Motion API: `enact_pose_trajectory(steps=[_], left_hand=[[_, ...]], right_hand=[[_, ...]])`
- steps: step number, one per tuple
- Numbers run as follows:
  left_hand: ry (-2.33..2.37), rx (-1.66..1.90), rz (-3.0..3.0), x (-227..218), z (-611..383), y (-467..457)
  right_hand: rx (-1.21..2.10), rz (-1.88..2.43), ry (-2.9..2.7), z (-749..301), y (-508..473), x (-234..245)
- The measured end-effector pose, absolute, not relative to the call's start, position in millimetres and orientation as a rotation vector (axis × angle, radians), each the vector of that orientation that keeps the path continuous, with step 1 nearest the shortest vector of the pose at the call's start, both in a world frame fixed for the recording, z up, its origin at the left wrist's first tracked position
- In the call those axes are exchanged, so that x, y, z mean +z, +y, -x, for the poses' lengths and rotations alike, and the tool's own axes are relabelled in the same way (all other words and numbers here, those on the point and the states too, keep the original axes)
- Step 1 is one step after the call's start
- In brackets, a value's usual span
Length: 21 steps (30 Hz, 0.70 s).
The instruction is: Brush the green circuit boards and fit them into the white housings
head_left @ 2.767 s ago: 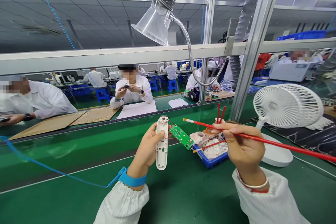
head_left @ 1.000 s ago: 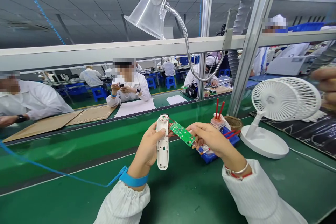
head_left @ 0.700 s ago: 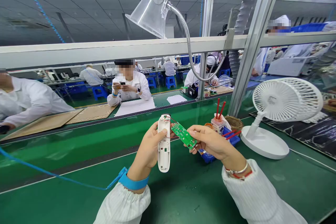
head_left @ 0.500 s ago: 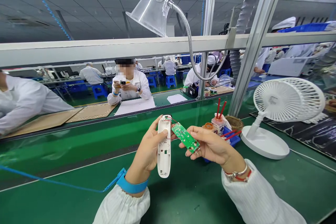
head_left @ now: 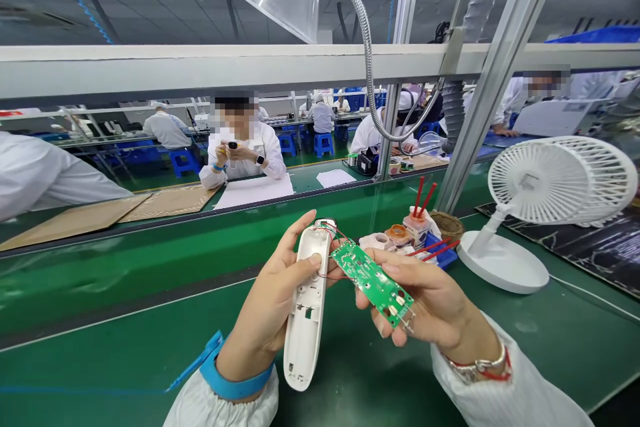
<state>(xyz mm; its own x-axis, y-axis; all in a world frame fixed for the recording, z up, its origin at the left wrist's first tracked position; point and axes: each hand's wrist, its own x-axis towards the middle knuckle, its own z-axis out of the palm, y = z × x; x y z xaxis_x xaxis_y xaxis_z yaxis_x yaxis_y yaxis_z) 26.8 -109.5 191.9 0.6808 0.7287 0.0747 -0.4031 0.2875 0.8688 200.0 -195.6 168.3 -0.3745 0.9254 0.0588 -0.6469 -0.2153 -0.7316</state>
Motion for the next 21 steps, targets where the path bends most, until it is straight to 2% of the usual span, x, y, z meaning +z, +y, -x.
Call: enact_pose_trajectory(steps=[21], left_hand=[[0.37, 0.759, -1.118, 188, -22, -117]], right_hand=[[1.847, 0.444, -0.85, -193, -207, 168]])
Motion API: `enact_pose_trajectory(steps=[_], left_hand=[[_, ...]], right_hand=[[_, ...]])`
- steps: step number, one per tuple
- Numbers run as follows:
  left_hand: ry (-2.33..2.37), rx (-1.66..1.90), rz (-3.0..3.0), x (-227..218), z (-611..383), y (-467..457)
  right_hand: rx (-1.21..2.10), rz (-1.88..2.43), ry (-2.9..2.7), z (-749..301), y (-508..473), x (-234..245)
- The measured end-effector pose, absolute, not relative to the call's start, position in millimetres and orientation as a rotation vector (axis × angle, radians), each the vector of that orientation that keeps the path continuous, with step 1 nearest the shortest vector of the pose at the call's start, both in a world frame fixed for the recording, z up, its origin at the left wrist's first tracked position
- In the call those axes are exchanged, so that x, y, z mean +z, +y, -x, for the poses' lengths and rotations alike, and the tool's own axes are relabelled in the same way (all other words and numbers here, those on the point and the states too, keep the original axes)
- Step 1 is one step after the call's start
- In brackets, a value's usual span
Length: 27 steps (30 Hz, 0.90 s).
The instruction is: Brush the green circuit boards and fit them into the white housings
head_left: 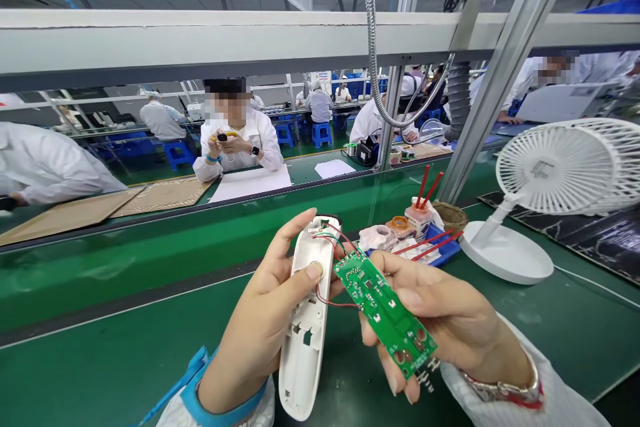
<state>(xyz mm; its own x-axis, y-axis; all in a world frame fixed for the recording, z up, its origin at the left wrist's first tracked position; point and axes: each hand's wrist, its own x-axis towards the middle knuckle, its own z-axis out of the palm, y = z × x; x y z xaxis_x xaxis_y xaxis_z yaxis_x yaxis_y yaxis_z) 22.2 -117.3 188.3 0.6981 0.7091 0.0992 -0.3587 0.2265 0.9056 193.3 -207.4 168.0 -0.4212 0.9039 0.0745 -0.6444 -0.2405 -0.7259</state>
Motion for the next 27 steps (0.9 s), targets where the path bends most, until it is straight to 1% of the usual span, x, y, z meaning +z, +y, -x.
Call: enact_pose_trajectory(steps=[5, 8, 12, 17, 23, 27], left_hand=[[0.441, 0.853, -1.311, 179, -20, -115], [0.504, 0.929, -1.48, 173, -18, -112], [0.558, 1.091, -1.769, 172, -19, -110], [0.539, 1.221, -2.246, 172, -24, -103], [0.593, 1.352, -2.418, 168, -29, -99], [0.567, 1.364, -2.424, 164, -31, -96]], right_hand=[[1.87, 0.472, -0.874, -196, -200, 166], [1.821, 0.522, -0.965, -197, -197, 166], [1.591, 0.671, -1.101, -194, -194, 165], [1.306, 0.84, -1.115, -191, -190, 162], [1.151, 0.942, -1.104, -188, -190, 158], [1.086, 0.977, -1.1, -188, -189, 157]])
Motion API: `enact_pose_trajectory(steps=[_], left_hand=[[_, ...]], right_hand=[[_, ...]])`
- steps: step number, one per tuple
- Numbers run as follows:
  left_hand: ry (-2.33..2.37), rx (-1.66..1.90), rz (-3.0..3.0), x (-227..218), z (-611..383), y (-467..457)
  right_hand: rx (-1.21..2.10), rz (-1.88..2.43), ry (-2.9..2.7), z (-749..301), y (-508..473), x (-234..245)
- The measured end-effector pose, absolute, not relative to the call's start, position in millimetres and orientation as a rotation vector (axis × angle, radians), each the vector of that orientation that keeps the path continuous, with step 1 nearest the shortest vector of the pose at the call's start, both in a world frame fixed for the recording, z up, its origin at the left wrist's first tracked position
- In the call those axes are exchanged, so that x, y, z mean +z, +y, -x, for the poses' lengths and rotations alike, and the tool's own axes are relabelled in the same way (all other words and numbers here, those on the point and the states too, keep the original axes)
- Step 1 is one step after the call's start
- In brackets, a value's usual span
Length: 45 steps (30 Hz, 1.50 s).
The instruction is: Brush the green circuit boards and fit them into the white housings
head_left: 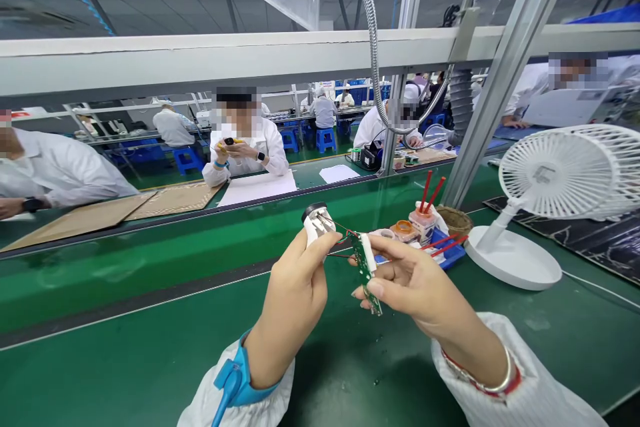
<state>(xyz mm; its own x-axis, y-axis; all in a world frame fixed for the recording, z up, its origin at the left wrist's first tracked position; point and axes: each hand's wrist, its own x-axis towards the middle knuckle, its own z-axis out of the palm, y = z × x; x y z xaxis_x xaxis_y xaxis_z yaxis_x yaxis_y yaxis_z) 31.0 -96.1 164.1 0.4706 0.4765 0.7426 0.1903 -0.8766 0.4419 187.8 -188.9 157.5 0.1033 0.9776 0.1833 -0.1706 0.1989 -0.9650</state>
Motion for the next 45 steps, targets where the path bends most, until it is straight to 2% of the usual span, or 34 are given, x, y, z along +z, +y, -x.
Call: enact_pose_trajectory(steps=[6, 14, 21, 26, 40, 45], left_hand=[[0.563, 1.319, -2.511, 159, -35, -94], [0.83, 1.387, -2.604, 158, -38, -102], [0.9, 1.355, -2.706, 151, -43, -102], [0.767, 1.246, -2.705, 150, -45, -101], [0.531, 0.848, -2.575, 164, -44, -96], [0.466, 0.788, -2.451, 170, -43, -100]], right_hand=[[1.017, 1.099, -1.148, -184, -189, 158], [0.504, 1.284, -1.344, -169, -188, 153], [0.358, 1.292, -1.361, -167, -187, 150], [0.405, 1.262, -1.28, -170, -187, 152], [0.989, 1.151, -1.125, -188, -189, 160], [0.991, 1.187, -1.14, -192, -187, 162]])
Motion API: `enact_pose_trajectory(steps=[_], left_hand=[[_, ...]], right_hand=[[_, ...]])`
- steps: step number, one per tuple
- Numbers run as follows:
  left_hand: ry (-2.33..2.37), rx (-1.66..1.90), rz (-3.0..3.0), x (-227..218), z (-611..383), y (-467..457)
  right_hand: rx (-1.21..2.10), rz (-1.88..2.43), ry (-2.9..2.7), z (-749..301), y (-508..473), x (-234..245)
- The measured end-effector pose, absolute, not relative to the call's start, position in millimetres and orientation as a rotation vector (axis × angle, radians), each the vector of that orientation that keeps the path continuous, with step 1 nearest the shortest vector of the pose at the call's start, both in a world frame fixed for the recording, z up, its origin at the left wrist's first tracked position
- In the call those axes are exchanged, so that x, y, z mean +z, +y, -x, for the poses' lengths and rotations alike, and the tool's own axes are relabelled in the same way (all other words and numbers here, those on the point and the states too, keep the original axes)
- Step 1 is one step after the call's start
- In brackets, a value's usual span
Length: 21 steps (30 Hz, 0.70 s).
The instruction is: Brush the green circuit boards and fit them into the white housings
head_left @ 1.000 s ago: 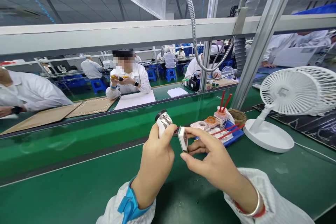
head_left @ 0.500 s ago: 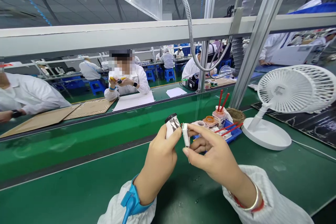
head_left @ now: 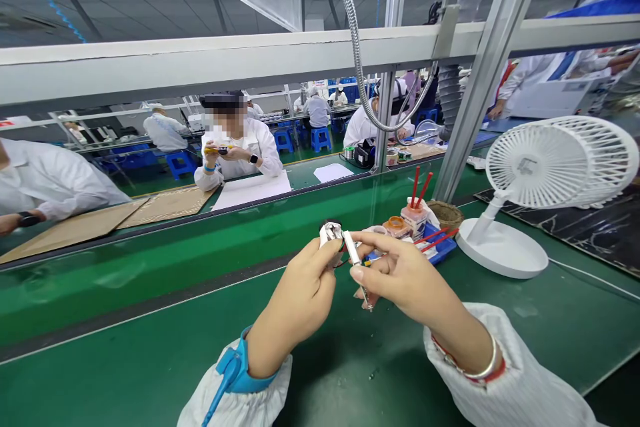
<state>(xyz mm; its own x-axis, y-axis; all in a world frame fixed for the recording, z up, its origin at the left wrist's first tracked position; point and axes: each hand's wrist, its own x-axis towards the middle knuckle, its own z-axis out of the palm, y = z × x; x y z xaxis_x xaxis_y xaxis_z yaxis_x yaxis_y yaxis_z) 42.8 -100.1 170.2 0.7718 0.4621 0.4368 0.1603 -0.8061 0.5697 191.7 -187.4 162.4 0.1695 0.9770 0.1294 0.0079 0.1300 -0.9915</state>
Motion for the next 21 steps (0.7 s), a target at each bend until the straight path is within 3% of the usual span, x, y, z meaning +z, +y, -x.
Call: enact_pose_trajectory(steps=[13, 21], left_hand=[[0.533, 0.898, -2.311, 162, -53, -91], [0.593, 0.96, -2.163, 160, -57, -93]], right_hand=[[0.887, 1.253, -1.143, -184, -185, 161], [0.521, 1.409, -1.202, -171, -181, 153]])
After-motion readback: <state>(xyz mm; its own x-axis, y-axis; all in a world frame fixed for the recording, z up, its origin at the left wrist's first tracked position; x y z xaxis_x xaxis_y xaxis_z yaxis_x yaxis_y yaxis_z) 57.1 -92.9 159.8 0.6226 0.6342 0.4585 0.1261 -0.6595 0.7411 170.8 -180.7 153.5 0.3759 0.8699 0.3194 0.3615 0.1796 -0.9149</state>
